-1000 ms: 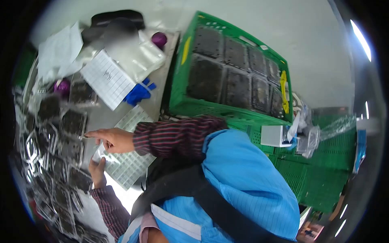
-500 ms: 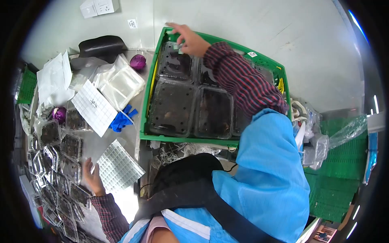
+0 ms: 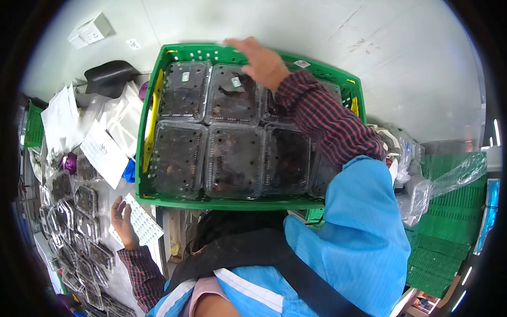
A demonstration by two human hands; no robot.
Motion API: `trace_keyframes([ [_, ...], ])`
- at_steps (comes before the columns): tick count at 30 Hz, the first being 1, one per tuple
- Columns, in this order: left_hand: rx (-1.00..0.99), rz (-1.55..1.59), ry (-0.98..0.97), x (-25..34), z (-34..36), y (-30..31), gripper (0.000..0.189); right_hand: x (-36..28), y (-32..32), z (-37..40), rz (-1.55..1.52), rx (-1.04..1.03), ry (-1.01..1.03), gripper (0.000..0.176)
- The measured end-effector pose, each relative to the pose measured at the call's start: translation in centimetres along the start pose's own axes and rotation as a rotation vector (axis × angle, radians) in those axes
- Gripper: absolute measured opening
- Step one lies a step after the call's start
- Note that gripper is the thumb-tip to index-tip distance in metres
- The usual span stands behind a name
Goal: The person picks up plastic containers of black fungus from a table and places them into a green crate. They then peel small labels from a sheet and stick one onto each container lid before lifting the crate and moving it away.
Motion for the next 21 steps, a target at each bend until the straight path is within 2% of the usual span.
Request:
trace_keyframes([
  [1, 0.003, -0.03, -0.024, 0.7, -0.1, -0.4, 0.035, 1.1, 1.4, 1.0, -0.001, -0.001, -0.01, 0.066],
  [3, 0.003, 0.053, 0.018, -0.2, -0.4, -0.4, 0.034, 5.4, 2.8, 3.8, -0.356, -0.165, -0.229, 0.06],
  [4, -0.037, 0.157, 0.04, -0.9, -0.6, -0.7, 0.033, 6.1, 2.8, 5.2, -0.438, -0.197, -0.24, 0.059],
  [5, -0.079, 0.258, 0.063, -1.5, -0.8, -1.2, 0.033, 6.7, 2.5, 6.0, -0.436, -0.193, -0.253, 0.059],
  [7, -0.101, 0.274, 0.053, -0.8, -1.3, -3.0, 0.032, 7.4, -0.5, 7.4, -0.432, -0.393, -0.299, 0.06],
  [8, -0.108, 0.293, 0.043, -0.4, -1.5, -3.6, 0.032, 7.4, -0.8, 7.4, -0.208, -0.318, -0.253, 0.06],
  [9, -0.117, 0.285, 0.041, -0.1, -1.6, -3.7, 0.032, 8.3, -0.6, 8.0, -0.213, -0.312, -0.262, 0.06],
  [11, -0.126, 0.249, -0.003, 0.5, -1.8, -4.0, 0.031, 8.3, 3.9, 8.7, 0.144, 0.053, -0.205, 0.057],
  [12, -0.129, 0.244, 0.009, 0.6, -1.6, -4.0, 0.031, 9.6, 5.5, 9.8, 0.021, -0.003, -0.327, 0.042],
  [13, -0.135, 0.248, 0.013, 0.4, -1.6, -4.0, 0.031, 10.3, 7.0, 11.1, 0.026, -0.009, -0.333, 0.042],
  [15, -0.103, 0.279, 0.049, -0.7, -1.1, -3.4, 0.03, 13.7, 6.8, 14.4, -0.139, -0.351, -0.6, 0.026],
  [17, -0.112, 0.272, 0.062, -1.4, -0.7, -3.1, 0.029, 15.7, 5.1, 17.0, -0.138, -0.422, -0.595, 0.026],
  [19, -0.082, 0.117, 0.162, -2.6, -0.3, -2.1, 0.029, 16.6, 3.2, 18.6, -0.138, -0.486, -0.58, 0.028],
  [21, -0.093, 0.119, 0.164, -4.0, 0.0, -0.8, 0.028, 17.3, 3.5, 18.9, 0.136, -0.389, -0.699, 0.033],
])
Point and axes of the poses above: each hand's wrist, its own z-axis away from the middle knuckle, its own y-axis out of the back of the hand, x = y × z, the point moved 7 cm from there along -z, towards the middle knuckle, and after that the axes turned 15 degrees about -x, right-handed, at the moved point
